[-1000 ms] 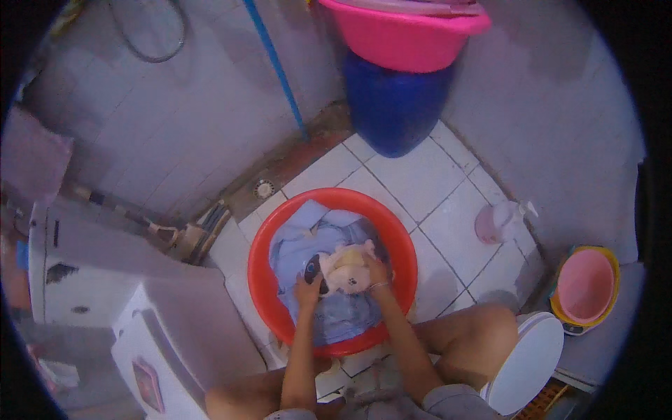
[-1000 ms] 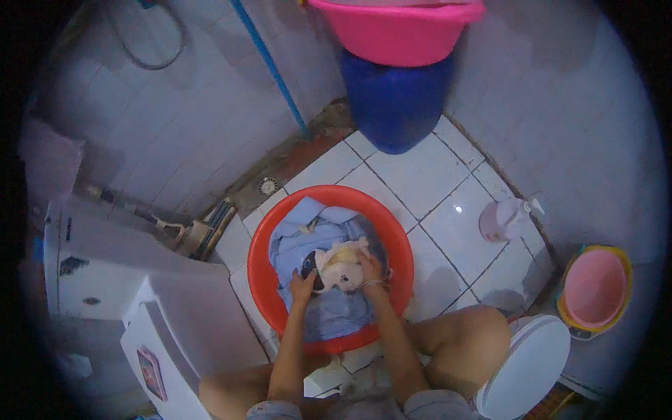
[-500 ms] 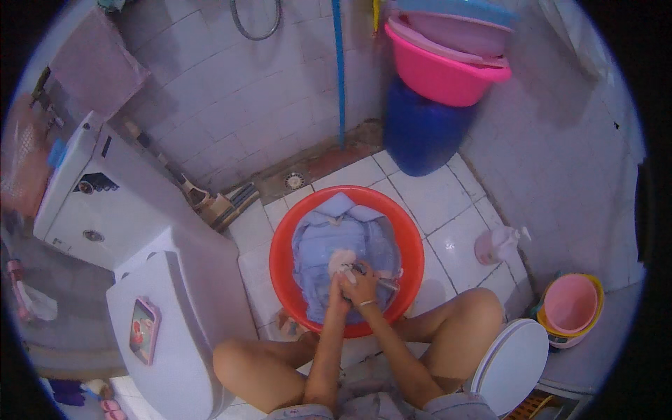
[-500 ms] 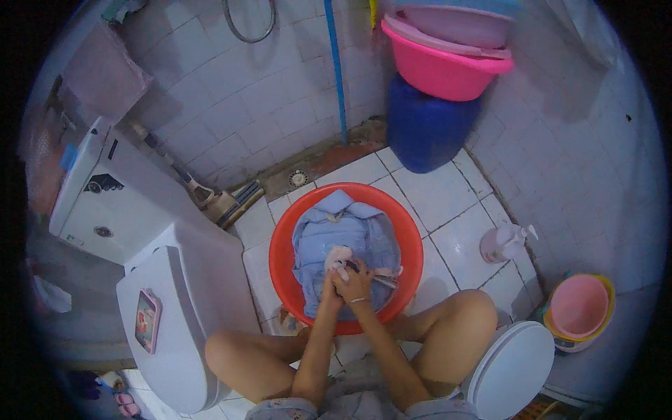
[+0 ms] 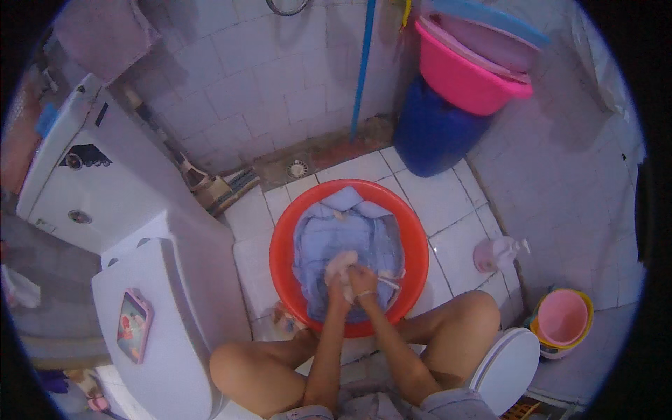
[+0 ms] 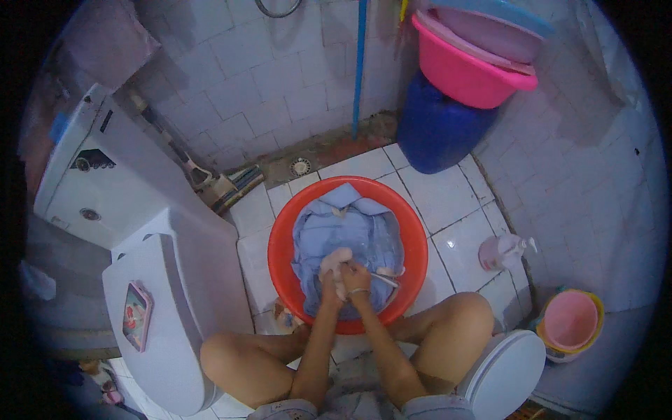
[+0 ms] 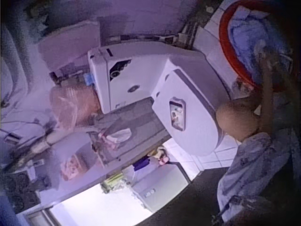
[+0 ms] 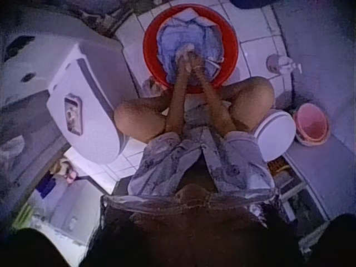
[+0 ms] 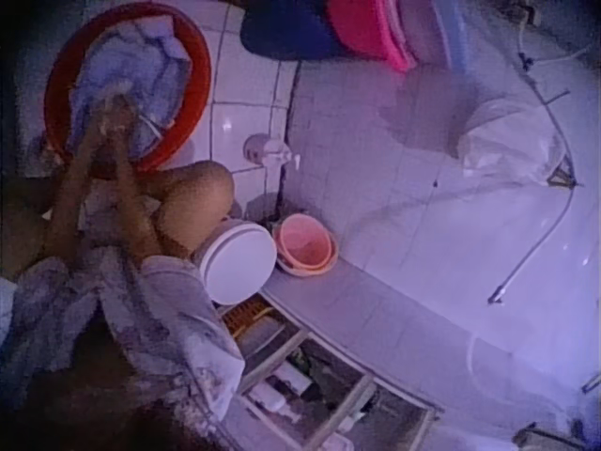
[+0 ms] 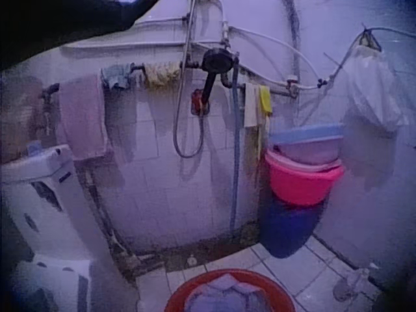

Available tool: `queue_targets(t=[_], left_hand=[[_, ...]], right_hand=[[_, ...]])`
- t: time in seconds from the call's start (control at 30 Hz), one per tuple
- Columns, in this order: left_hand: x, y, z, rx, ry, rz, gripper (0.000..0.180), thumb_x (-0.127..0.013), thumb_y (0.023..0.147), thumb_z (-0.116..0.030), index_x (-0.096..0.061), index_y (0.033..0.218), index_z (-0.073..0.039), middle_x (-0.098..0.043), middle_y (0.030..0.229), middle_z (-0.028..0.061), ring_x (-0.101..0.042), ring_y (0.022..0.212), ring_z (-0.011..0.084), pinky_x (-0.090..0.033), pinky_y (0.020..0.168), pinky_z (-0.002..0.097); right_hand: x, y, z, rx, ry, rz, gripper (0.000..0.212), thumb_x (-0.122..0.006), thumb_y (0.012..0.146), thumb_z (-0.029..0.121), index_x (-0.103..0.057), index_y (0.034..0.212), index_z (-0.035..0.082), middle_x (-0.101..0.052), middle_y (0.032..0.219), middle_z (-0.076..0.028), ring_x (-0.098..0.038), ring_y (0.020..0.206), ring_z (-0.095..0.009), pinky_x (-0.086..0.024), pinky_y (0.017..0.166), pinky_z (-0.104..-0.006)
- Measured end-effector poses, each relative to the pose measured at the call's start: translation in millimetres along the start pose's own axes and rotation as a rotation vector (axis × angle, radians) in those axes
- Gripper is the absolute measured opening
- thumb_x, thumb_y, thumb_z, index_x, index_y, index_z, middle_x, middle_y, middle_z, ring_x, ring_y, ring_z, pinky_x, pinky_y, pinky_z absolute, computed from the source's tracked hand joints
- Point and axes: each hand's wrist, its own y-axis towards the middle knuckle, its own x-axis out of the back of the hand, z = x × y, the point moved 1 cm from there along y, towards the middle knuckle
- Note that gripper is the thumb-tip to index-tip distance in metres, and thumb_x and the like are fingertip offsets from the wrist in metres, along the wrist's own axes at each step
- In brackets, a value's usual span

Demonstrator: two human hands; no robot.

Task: The person sits on the bathroom floor and hand-washes a pile of light-colored clothes in a red plastic basin. They scrub the fabric with both hands, rinse the items, and wring out the water repeatedly.

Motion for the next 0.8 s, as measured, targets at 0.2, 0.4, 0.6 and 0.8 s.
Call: queue_targets(t=[0.2, 0.4, 0.6, 0.8], left_hand=[[-12, -19, -13, -0.176, 0.118, -0.029, 0.037, -0.047, 0.086, -0.022, -0.045, 0.117, -0.003, -0.055, 0.102, 0.0067, -0.055, 0.09, 0.0182, -0.048, 0.075, 0.03], [-20, -24, -13, -0.228, 0.503, -0.03, 0.041, -0.045, 0.087, -0.029, -0.044, 0.118, -0.002, -0.054, 0.104, 0.0071, -0.055, 0.09, 0.018, -0.047, 0.073, 0.0296], [-24, -23, -27, -0.202, 0.643, 0.074, 0.046, -0.042, 0.088, -0.04, -0.045, 0.117, -0.004, -0.055, 0.105, 0.0074, -0.056, 0.091, 0.0195, -0.047, 0.076, 0.0304], [-67, -66, -26, -0.111, 0.268, 0.09, 0.044, -0.043, 0.089, -0.038, -0.045, 0.117, -0.004, -0.055, 0.104, 0.0088, -0.057, 0.09, 0.0214, -0.048, 0.078, 0.032]], right_hand=[[-10, 1, -15, -0.137, 0.105, -0.025, 0.037, -0.059, 0.072, 0.034, -0.061, 0.086, 0.001, -0.062, 0.08, -0.014, -0.058, 0.068, -0.023, -0.046, 0.064, -0.0351], [-9, 22, -54, -0.421, 0.407, 0.177, 0.053, -0.063, 0.071, 0.044, -0.057, 0.103, 0.002, -0.061, 0.093, -0.013, -0.058, 0.084, -0.024, -0.045, 0.076, -0.0332], [5, -13, 28, -0.099, 0.25, 0.013, 0.056, -0.063, 0.071, 0.048, -0.058, 0.102, 0.001, -0.062, 0.094, -0.014, -0.058, 0.086, -0.025, -0.044, 0.076, -0.0343], [20, -19, 50, -0.031, 0.216, -0.025, 0.044, -0.06, 0.072, 0.041, -0.061, 0.086, -0.001, -0.063, 0.082, -0.016, -0.06, 0.078, -0.026, -0.045, 0.071, -0.0342]])
